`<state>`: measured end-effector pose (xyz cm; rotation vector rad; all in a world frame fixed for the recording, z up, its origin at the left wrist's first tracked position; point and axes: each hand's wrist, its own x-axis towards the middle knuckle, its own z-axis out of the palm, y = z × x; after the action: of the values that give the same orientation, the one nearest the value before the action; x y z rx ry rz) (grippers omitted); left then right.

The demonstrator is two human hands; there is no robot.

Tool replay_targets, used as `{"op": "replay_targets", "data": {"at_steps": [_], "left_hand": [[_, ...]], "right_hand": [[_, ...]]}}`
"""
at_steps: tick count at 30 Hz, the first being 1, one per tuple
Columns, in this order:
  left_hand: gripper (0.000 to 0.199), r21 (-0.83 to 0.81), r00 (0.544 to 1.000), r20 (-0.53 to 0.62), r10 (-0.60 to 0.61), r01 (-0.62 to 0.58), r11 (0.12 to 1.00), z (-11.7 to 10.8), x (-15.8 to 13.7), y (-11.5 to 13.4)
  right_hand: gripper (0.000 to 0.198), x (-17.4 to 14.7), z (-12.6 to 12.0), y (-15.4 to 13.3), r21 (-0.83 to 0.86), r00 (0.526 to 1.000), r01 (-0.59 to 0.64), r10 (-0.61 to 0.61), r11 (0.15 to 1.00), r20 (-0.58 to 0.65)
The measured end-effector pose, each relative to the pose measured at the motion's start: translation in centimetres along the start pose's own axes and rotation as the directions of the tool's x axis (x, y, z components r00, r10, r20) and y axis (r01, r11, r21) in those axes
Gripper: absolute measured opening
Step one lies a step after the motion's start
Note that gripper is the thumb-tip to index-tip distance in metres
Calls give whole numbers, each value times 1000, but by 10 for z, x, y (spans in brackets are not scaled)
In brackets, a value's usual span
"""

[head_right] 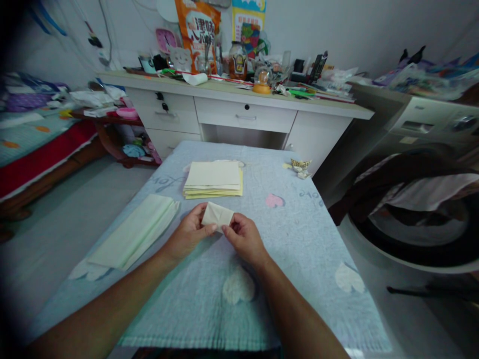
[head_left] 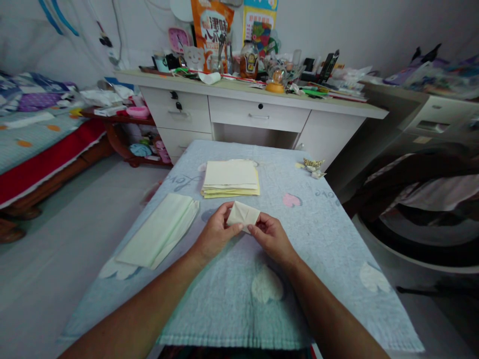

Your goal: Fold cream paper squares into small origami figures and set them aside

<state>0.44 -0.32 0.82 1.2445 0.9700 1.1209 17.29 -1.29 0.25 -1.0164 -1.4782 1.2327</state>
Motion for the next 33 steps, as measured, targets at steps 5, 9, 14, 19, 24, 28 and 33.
{"op": "replay_targets", "data": {"at_steps": [5, 9, 14, 19, 24, 28, 33], "left_hand": [[28, 202, 976, -210, 53, -10, 979, -5, -1, -4], [23, -61, 993, 56, -106, 110, 992, 3, -4, -1], [54, -343, 973, 208, -103, 172, 923, 14, -7, 4], [41, -332, 971, 125, -202, 233, 914, 13, -7, 3], [36, -306, 958, 81, -274, 285, 908, 8, -5, 2], [38, -242, 957, 91, -275, 290, 926, 6, -5, 2], [39, -183, 964, 97, -246, 260, 948, 8, -4, 3]], "right_hand": [[8, -2, -1, -5, -467, 943, 177, -285, 867, -172], [11, -5, 2, -8, -664, 888, 240, -437, 708, -145], [15, -6, 6, -6, -822, 873, 263, -488, 506, -21], [9, -8, 8, -9, -815, 882, 335, -462, 473, 94], [25, -12, 2, -20, -576, 885, 382, -465, 723, 4], [23, -6, -4, -14, -356, 925, 189, -288, 915, -250], [37, 2, -5, 1, -19, 986, 47, -49, 999, -159]]}}
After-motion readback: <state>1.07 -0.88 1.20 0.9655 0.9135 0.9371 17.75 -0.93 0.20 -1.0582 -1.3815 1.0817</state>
